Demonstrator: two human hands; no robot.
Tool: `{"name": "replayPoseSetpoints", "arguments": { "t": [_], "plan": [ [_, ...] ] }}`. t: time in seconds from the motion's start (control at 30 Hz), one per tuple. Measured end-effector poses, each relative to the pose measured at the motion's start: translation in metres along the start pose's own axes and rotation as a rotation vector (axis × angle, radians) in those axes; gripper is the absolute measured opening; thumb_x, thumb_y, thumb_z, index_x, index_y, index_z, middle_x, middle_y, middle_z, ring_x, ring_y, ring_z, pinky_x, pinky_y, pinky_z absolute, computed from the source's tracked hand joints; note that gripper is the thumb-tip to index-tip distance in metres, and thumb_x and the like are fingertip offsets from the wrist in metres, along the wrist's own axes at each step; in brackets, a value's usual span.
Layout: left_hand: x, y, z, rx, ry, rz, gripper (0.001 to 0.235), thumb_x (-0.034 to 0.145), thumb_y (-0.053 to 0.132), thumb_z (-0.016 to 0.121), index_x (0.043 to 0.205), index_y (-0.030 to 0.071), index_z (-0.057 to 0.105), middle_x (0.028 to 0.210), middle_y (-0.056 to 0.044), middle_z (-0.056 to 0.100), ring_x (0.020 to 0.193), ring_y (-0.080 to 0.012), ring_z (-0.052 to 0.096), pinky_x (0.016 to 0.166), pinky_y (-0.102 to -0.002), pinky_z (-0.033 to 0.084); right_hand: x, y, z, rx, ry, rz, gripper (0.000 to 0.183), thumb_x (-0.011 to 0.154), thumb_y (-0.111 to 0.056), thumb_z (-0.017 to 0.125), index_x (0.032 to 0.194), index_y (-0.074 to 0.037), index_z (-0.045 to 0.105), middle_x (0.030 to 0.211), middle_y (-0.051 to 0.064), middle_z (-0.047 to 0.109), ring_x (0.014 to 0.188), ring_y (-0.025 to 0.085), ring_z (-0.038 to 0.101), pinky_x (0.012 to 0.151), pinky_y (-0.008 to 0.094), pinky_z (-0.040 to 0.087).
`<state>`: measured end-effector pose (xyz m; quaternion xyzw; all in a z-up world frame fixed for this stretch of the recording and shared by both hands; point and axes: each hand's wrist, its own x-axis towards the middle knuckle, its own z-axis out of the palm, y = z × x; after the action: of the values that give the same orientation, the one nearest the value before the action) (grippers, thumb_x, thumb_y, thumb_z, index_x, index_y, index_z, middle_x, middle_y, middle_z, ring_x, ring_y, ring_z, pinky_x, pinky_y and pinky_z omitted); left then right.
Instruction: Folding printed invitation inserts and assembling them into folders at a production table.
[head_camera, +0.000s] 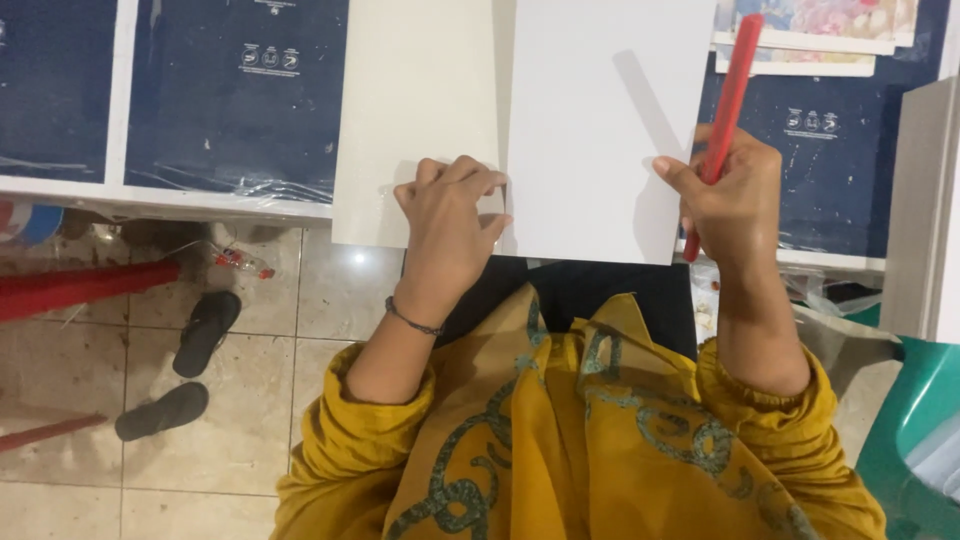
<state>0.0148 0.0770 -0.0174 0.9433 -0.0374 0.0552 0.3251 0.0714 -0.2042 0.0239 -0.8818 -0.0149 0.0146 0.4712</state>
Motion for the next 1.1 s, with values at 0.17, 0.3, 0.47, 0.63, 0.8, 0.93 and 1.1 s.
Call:
{"name": "replayPoseSetpoints", "arguments": {
  "t": [0.17, 0.3, 0.47, 0.63, 0.8, 0.93, 1.1],
  "plan": [
    [0.0, 0.001, -0.003, -0.062, -0.019, -0.038, 0.047, 0.07, 0.008, 0.091, 0.113, 0.015, 0.076, 0.094, -0.002, 0.066, 0.105, -0.0299, 0.051, 0.093, -0.054, 0.028, 0.017, 0.049, 0.001, 0.041, 0.073, -0.02, 0.039, 0.084, -0.003, 0.094, 0.102, 0.008, 0.062, 0.077, 0.013, 0.059, 0.067, 0.017, 0.057, 0.058, 0.029, 0.049],
    [0.002, 0.01, -0.012, 0.022, -0.08, -0.035, 0.042, 0.074, 0.01, 0.089, 0.113, 0.02, 0.077, 0.095, 0.002, 0.065, 0.106, -0.026, 0.05, 0.094, -0.052, 0.027, 0.02, 0.049, 0.007, 0.013, 0.098, 0.01, 0.04, 0.077, -0.007, 0.099, 0.094, 0.003, 0.065, 0.078, 0.01, 0.064, 0.072, 0.016, 0.062, 0.066, 0.027, 0.054],
    [0.005, 0.019, -0.019, 0.047, -0.085, -0.048, 0.032, 0.077, 0.009, 0.088, 0.108, 0.014, 0.081, 0.094, -0.002, 0.068, 0.103, -0.0262, 0.05, 0.092, -0.051, 0.024, 0.023, 0.053, 0.018, -0.162, 0.121, 0.062, 0.034, 0.076, -0.013, 0.099, 0.09, -0.003, 0.069, 0.069, 0.007, 0.068, 0.057, 0.015, 0.063, 0.052, 0.026, 0.054],
    [-0.002, 0.022, -0.018, 0.051, -0.081, -0.024, 0.031, 0.079, 0.009, 0.086, 0.11, 0.01, 0.081, 0.102, -0.007, 0.07, 0.101, -0.0278, 0.054, 0.09, -0.05, 0.029, 0.026, 0.058, 0.021, -0.255, 0.104, 0.078, 0.036, 0.075, -0.016, 0.099, 0.091, -0.004, 0.069, 0.068, 0.005, 0.068, 0.058, 0.018, 0.064, 0.051, 0.029, 0.053],
    [-0.045, 0.028, -0.009, -0.299, -0.032, 0.156, 0.025, 0.093, 0.003, 0.07, 0.118, 0.001, 0.073, 0.113, -0.019, 0.065, 0.088, -0.04, 0.069, 0.078, -0.048, 0.057, 0.028, 0.058, 0.022, -0.302, 0.095, 0.08, 0.037, 0.074, -0.019, 0.099, 0.092, -0.005, 0.069, 0.069, 0.004, 0.07, 0.059, 0.02, 0.066, 0.053, 0.033, 0.053],
    [-0.088, -0.006, 0.01, -1.008, -0.139, -0.162, 0.032, 0.093, 0.0, 0.064, 0.125, 0.003, 0.069, 0.117, -0.018, 0.076, 0.103, -0.0339, 0.076, 0.087, -0.044, 0.06, 0.024, 0.06, 0.019, -0.274, 0.08, 0.072, 0.04, 0.075, -0.019, 0.098, 0.096, -0.003, 0.068, 0.071, 0.007, 0.07, 0.064, 0.026, 0.069, 0.058, 0.037, 0.055],
    [-0.074, -0.053, 0.009, -1.52, 0.256, -0.3, 0.063, 0.093, -0.011, 0.057, 0.153, 0.006, 0.046, 0.15, -0.018, 0.057, 0.135, -0.0347, 0.059, 0.117, -0.054, 0.043, 0.02, 0.046, 0.021, -0.256, 0.078, 0.022, 0.045, 0.075, -0.016, 0.1, 0.098, 0.001, 0.066, 0.069, 0.01, 0.068, 0.064, 0.029, 0.069, 0.06, 0.037, 0.055]
  ]
}}
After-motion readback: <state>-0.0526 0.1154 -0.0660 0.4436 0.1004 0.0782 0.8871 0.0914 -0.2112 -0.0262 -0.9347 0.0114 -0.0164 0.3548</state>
